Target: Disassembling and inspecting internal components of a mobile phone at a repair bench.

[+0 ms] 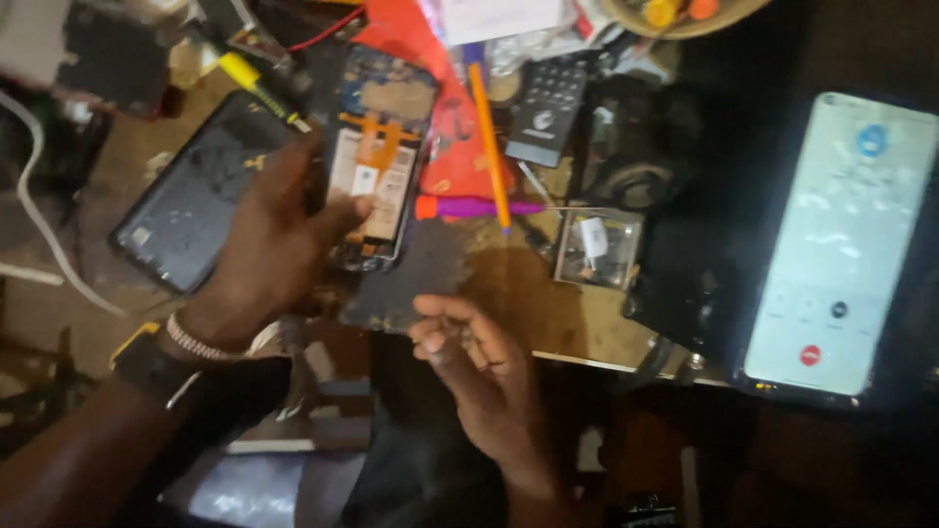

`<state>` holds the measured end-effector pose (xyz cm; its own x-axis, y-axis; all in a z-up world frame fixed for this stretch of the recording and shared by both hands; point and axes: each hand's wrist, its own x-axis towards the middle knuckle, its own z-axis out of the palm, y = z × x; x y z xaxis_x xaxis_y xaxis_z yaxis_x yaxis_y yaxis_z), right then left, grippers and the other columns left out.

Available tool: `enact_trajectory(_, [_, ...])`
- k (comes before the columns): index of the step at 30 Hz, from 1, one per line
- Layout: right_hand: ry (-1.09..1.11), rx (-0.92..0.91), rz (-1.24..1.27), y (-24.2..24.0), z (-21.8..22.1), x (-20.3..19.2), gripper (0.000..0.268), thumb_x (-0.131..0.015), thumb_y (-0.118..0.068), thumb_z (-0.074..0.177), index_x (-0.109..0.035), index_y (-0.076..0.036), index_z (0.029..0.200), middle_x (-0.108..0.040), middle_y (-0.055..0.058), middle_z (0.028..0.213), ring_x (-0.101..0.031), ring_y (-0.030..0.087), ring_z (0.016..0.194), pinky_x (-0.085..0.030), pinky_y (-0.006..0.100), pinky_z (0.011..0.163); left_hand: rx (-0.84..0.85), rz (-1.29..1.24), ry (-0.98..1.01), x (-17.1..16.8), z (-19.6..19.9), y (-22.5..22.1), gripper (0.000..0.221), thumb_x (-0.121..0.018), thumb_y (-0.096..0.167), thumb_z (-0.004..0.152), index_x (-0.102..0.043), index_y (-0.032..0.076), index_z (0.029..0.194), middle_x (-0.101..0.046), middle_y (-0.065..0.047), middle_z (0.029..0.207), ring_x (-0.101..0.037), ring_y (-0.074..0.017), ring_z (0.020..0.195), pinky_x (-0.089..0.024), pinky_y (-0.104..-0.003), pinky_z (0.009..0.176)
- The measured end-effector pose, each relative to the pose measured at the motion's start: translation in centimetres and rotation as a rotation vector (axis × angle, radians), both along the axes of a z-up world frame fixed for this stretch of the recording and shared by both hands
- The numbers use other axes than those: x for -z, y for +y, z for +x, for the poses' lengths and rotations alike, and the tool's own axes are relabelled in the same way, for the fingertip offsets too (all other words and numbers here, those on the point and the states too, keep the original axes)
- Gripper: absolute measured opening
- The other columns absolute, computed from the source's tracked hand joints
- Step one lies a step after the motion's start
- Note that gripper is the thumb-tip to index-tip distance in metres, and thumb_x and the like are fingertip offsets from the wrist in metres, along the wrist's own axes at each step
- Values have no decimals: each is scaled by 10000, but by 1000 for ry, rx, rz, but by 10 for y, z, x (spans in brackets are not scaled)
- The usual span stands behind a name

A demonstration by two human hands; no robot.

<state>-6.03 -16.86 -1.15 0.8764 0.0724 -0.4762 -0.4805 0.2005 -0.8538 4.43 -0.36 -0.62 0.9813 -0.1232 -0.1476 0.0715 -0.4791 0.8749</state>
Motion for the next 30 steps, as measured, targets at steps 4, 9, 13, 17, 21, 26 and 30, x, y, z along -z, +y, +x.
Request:
enact_trajectory(4, [37,-20,-6,-3,1,-2,419,-554,-317,750,-595,-40,1061,-644,83,848,-602,146,737,-475,241,712,38,-16,-62,9,-1,-1,396,-604,113,770,-465,16,1127,-585,-93,1060,-529,-171,923,-423,-324,779])
enact_trajectory(9, [-25,14,10,0,0,-1,461,-555,-340,748,-573,-9,1069,-628,73,838,-581,143,749,-473,252,722,27,90,6,25,-4,7,551,-580,203,761,-372,19,1236,-520,-141,1118,-506,-228,991,-380,-359,820])
enact_trajectory(13, [-4,37,-43,-1,2,-3,447,-554,-348,737,-583,-35,1055,-639,77,838,-600,156,724,-485,259,708,42,142,-9,4,-7,-11,565,-543,198,682,-397,39,1204,-551,-128,1134,-535,-259,990,-383,-374,799])
enact_trajectory(17, [32,-8,-62,-1,2,-6,435,-553,-338,730,-601,-42,1046,-647,71,835,-623,168,735,-493,262,721,3,260,-78,-1,-18,-15,658,-584,161,746,-267,-35,1288,-426,-243,1221,-427,-376,1091,-340,-445,881])
enact_trajectory(21, [-11,7,-41,-1,3,-5,425,-553,-327,742,-595,-34,1046,-635,80,822,-610,166,731,-491,270,718,42,305,-156,1,-18,-16,869,-723,176,646,-208,-33,1314,-350,-206,1320,-347,-347,1171,-269,-408,975])
enact_trajectory(26, [-26,10,-67,-4,1,0,418,-546,-329,742,-596,-52,1050,-642,79,831,-617,171,735,-494,270,715,41,393,-143,10,-21,-19,918,-759,298,638,-218,41,1333,-412,-212,1132,-399,-355,997,-337,-440,841])
enact_trajectory(30, [-51,27,-107,-3,3,-4,416,-544,-329,742,-596,-56,1051,-631,77,836,-606,153,712,-474,252,692,79,407,-258,13,-26,-18,861,-692,360,714,-201,27,1337,-353,-238,1224,-356,-379,1071,-290,-455,913])
